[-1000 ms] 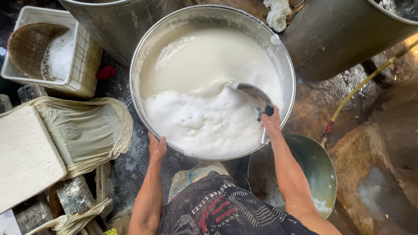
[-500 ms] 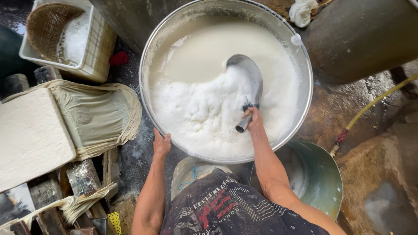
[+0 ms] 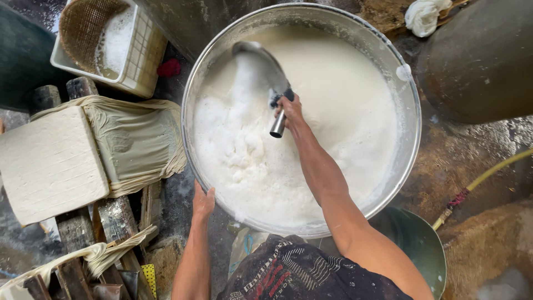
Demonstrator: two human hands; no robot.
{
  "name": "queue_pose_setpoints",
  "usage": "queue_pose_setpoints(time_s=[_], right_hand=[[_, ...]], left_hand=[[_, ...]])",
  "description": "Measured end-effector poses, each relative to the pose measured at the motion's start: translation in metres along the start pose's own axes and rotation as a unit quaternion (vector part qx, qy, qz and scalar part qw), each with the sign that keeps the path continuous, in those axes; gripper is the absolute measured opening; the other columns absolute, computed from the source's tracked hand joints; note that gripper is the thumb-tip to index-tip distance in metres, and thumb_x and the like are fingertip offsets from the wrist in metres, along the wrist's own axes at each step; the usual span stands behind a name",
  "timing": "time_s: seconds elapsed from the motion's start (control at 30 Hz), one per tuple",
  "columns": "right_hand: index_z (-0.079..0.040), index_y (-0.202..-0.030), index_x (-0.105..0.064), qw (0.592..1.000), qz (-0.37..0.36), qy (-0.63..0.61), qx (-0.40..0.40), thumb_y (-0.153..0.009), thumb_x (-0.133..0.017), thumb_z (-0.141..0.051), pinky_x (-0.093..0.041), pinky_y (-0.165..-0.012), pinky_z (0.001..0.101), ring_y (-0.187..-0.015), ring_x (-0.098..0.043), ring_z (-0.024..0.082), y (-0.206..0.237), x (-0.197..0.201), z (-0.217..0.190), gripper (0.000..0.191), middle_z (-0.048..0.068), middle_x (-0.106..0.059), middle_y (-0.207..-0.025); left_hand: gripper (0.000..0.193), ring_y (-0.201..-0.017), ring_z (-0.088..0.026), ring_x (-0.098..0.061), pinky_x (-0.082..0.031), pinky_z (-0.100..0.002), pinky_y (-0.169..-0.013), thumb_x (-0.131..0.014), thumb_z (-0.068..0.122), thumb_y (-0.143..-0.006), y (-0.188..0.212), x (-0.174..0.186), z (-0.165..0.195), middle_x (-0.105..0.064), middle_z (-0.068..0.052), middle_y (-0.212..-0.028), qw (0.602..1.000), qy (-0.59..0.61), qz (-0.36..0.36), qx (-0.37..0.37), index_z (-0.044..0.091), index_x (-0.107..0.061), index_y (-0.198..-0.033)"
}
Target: The person stirs a white liquid in a large metal basin with a ladle, then scoops the liquid into a smaller bucket. The person also uses a woven basket to pour small grains into a metal container.
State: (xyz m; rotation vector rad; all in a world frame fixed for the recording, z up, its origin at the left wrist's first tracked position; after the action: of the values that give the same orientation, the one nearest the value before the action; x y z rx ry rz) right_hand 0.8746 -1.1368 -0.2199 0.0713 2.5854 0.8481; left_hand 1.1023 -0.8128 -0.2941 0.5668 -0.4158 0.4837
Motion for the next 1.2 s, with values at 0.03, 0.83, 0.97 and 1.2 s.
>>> queue_pose_setpoints(time_s=[0.03, 0.83, 0.97, 1.2], right_hand=[[-0.010, -0.140, -0.037, 0.999, -0.012, 0.043, 0.002, -0.081, -0.063, 0.004, -0.051, -0.039, 0.0381, -0.046, -0.054, 0.017, -0.004, -0.009, 0.000, 0.066, 0.011, -0.057, -0.071], [-0.018, -0.155, -0.032, 0.740, 0.013, 0.651, 0.168, -0.076, -0.066, -0.024, -0.054, -0.090, 0.0565, -0.098, -0.070, 0.049, 0.101, 0.053, 0.082, 0.086, 0.030, -0.071, -0.106], [-0.018, -0.158, -0.031, 0.721, 0.094, 0.673, 0.135, -0.076, -0.066, -0.024, -0.053, -0.094, 0.0557, -0.105, -0.068, 0.050, 0.124, 0.081, 0.093, 0.090, 0.032, -0.069, -0.113], [-0.014, -0.156, -0.034, 0.723, 0.255, 0.635, 0.090, -0.077, -0.066, -0.022, -0.047, -0.105, 0.0545, -0.117, -0.062, 0.050, 0.179, 0.117, 0.125, 0.085, 0.032, -0.065, -0.126]], left_hand=[[0.077, -0.133, -0.035, -0.057, -0.041, -0.040, -0.112, -0.060, 0.009, -0.092, -0.001, -0.001, -0.001, -0.056, -0.023, -0.146, 0.999, -0.017, 0.000, 0.034, 0.010, -0.025, -0.161], [0.090, -0.126, -0.051, -0.056, -0.041, -0.048, -0.113, -0.064, 0.027, -0.090, 0.004, 0.022, 0.013, -0.058, -0.034, -0.135, 0.996, -0.063, -0.041, 0.054, 0.012, -0.013, -0.162], [0.094, -0.120, -0.050, -0.061, -0.046, -0.048, -0.108, -0.063, 0.032, -0.091, -0.002, 0.036, 0.007, -0.062, -0.034, -0.128, 0.993, -0.064, -0.099, 0.025, 0.007, -0.007, -0.162], [0.085, -0.101, -0.027, -0.075, -0.054, -0.038, -0.094, -0.063, 0.050, -0.092, -0.048, 0.112, -0.032, -0.080, -0.025, -0.109, 0.963, -0.021, -0.269, 0.010, 0.000, -0.038, -0.155]])
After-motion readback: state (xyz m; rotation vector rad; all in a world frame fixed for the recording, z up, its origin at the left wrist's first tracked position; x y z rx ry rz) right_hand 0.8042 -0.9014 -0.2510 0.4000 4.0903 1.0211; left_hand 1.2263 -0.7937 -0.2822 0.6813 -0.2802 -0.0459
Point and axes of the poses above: each hand's wrist, its own y-axis away from the middle knuckle, its own x-axis out of the back of the hand, z = x × y, the point moved 1 cm from there along -y, towards the middle knuckle
